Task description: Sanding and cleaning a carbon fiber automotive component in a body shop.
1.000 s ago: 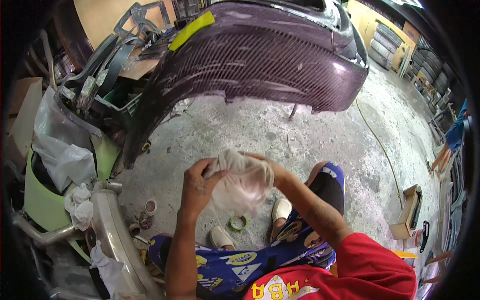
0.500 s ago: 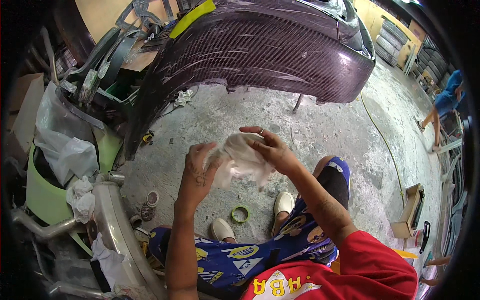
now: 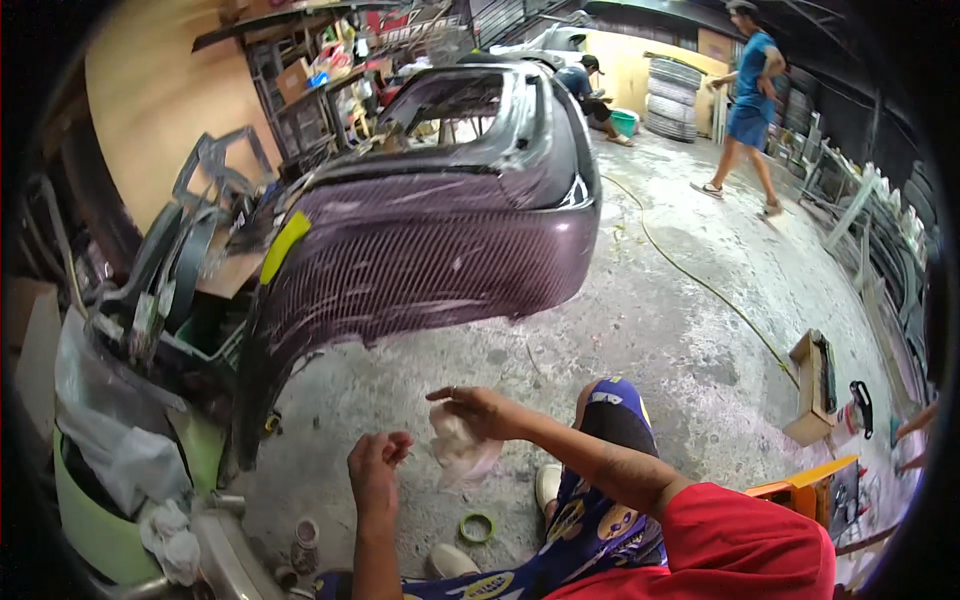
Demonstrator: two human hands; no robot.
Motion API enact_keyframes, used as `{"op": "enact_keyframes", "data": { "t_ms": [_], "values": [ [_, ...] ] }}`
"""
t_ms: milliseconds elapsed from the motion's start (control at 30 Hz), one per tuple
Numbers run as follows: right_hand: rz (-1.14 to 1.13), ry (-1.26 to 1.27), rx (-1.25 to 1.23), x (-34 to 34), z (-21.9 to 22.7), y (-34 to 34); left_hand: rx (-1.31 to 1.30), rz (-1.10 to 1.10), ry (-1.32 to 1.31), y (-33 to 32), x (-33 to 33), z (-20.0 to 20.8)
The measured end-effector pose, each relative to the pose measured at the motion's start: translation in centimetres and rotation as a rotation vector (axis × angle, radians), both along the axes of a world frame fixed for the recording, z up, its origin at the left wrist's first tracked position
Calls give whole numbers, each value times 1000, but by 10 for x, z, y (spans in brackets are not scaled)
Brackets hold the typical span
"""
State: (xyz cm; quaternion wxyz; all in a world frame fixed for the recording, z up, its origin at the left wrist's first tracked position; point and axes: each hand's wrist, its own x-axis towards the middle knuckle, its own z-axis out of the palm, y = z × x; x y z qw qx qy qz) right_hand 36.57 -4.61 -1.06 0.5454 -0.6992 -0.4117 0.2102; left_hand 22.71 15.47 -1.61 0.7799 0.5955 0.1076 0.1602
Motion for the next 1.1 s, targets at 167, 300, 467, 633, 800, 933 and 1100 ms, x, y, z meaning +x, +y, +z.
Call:
{"op": "enact_keyframes", "data": {
  "t_ms": [167,300,467,633,800,933,1100],
  "values": [
    [38,-18,127,-9,15,5,-191,-236,342,-15,14,5],
    [87,1,48,-24,47,16,-380,-168,78,-18,22,-10],
    [3,-30,-40,-11,34,5,-354,9,46,-10,21,7],
    [179,-130,179,-16,51,6,-58,-252,208,-27,12,-17],
    [398,-243,179,1,58,-5,301,-188,99,-36,21,-18],
    [507,-150,-89,12,60,-17,621,-117,-29,-41,21,-2],
    [370,-59,280,16,24,-21,728,-224,52,-34,18,16]
  ]
}}
